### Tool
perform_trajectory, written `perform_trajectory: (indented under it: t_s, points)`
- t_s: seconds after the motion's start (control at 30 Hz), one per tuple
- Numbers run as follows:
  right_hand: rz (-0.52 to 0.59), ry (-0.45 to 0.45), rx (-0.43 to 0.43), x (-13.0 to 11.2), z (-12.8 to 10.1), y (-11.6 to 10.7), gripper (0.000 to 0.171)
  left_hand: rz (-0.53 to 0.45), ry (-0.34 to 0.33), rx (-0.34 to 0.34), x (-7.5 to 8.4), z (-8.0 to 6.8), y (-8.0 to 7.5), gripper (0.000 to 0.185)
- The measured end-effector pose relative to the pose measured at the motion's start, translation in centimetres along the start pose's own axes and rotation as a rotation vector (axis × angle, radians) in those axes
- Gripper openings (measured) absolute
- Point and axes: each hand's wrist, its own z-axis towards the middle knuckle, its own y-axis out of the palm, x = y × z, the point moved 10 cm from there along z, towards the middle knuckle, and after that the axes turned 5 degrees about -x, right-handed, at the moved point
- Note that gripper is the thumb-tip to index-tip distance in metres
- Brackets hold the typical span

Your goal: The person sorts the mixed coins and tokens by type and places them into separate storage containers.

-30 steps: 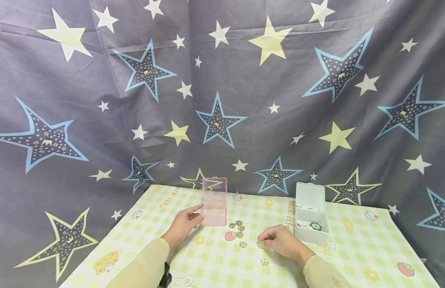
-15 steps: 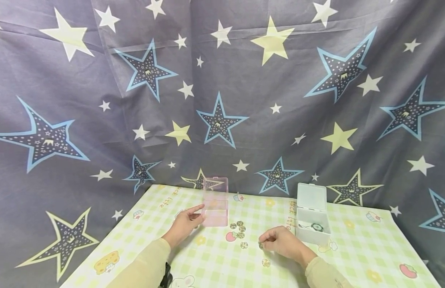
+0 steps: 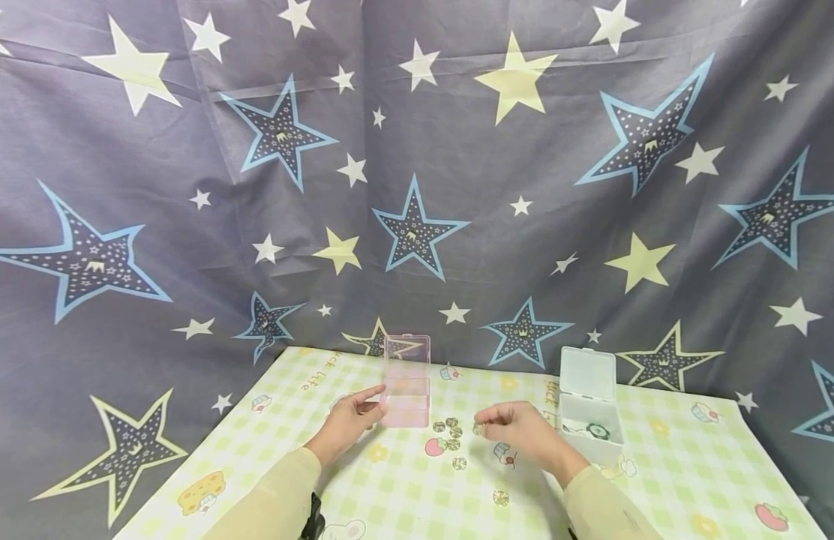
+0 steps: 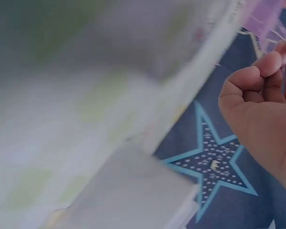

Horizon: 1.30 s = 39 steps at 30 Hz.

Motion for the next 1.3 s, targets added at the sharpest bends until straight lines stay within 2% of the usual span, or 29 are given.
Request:
perform_trajectory:
  t_s: [0.2, 0.47, 0.77, 1.0, 1.3]
  points:
    - [0.023, -0.043, 0.098, -3.2, 2.4, -0.4, 0.035, -0.010, 0.004, 0.004, 0.2, 0.0, -0.2, 0.053]
    - [0.090, -0.014, 0.215, -4.0, 5.8, 1.3, 0.028, -0.034, -0.017, -0.005, 0.1, -0.2, 0.0, 0.053]
    - [0.108, 0.008, 0.228, -3.5, 8.1, 4.4, 0.021, -0.033, -0.034, -0.019, -0.4, 0.1, 0.3, 0.055]
    - [0.033, 0.003, 0.250, -3.4, 9.1, 5.6, 0.020, -0.037, -0.036, -0.014, -0.7, 0.4, 0.4, 0.055]
    - [0.036, 0.015, 0.266, -3.3, 9.3, 6.1, 0.021, -0.056, -0.047, -0.002, -0.3, 0.2, 0.1, 0.054]
